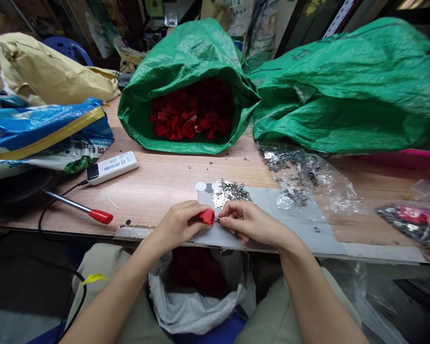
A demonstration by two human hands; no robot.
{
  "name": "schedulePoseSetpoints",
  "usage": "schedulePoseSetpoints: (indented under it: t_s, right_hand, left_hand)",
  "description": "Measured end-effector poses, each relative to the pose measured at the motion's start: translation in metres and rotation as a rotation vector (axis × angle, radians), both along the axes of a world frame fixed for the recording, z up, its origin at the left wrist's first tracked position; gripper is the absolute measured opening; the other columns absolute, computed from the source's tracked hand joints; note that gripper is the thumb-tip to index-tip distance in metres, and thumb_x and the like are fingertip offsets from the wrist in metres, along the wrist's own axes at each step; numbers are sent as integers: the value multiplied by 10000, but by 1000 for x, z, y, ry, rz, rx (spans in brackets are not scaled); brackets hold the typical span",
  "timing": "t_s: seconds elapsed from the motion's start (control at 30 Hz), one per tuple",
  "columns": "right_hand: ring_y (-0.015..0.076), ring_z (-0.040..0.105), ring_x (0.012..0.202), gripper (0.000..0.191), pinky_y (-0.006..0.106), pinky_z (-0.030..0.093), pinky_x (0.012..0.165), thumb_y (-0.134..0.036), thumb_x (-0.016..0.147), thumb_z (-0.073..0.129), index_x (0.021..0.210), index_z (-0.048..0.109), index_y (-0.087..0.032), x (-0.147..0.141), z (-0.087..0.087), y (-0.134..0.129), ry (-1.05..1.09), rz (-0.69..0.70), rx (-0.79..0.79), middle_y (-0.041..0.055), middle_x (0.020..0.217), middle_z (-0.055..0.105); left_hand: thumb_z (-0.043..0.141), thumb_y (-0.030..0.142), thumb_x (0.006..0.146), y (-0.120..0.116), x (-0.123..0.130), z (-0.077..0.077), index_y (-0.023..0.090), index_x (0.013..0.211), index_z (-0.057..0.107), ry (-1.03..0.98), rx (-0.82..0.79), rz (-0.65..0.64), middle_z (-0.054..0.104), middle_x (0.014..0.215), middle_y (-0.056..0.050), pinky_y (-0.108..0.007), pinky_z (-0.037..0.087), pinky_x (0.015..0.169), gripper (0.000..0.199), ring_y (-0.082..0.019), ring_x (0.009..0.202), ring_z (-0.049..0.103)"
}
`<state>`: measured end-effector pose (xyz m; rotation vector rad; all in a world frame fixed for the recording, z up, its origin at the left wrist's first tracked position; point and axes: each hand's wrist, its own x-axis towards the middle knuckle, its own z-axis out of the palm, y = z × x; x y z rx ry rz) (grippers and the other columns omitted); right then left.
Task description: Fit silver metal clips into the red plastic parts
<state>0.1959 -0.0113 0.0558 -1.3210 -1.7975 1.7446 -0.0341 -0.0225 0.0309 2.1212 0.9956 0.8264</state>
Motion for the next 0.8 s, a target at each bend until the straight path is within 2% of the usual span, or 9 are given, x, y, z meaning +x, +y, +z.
schedulePoseSetpoints:
  t_s: [0.17, 0.47, 0.67, 0.8]
  right_hand:
    - [124, 490, 519, 133, 210, 467, 394, -344, 880, 596, 860, 590, -213, -3, 3, -3, -71, 17, 55, -45, 612, 497]
    - [128, 508, 504, 94, 211, 410, 365, -293, 885, 547, 845, 587, -218, -6, 3, -5, -174, 19, 138, -37, 651, 504]
    - [128, 509, 560, 140, 231, 379, 499, -203, 856, 552, 719, 581, -195, -13, 8, -7, -284, 9, 344, -21, 650, 565]
    - [155, 547, 654, 141, 257, 384, 598, -152, 837, 552, 707, 593, -189, -17, 10, -9, -339, 13, 434, -3, 685, 609]
  left_hand:
    - [671, 149, 876, -1, 0, 1, 188, 991, 689, -3, 13, -11, 636, 870, -21, -251, 457, 749, 123, -155, 821, 587]
    - [667, 121, 870, 0, -1, 0, 168, 987, 691, 18, 42, -19, 630, 844, -24, -254, 440, 739, 128, -157, 808, 579]
    - [657, 131, 883, 1, 1, 1, 156, 1000, 694, 11, 80, -35, 651, 848, -35, -252, 452, 736, 125, -155, 799, 593]
    - [642, 147, 900, 2, 1, 2, 158, 1004, 688, 7, 102, -45, 652, 850, -38, -251, 459, 732, 114, -155, 799, 598]
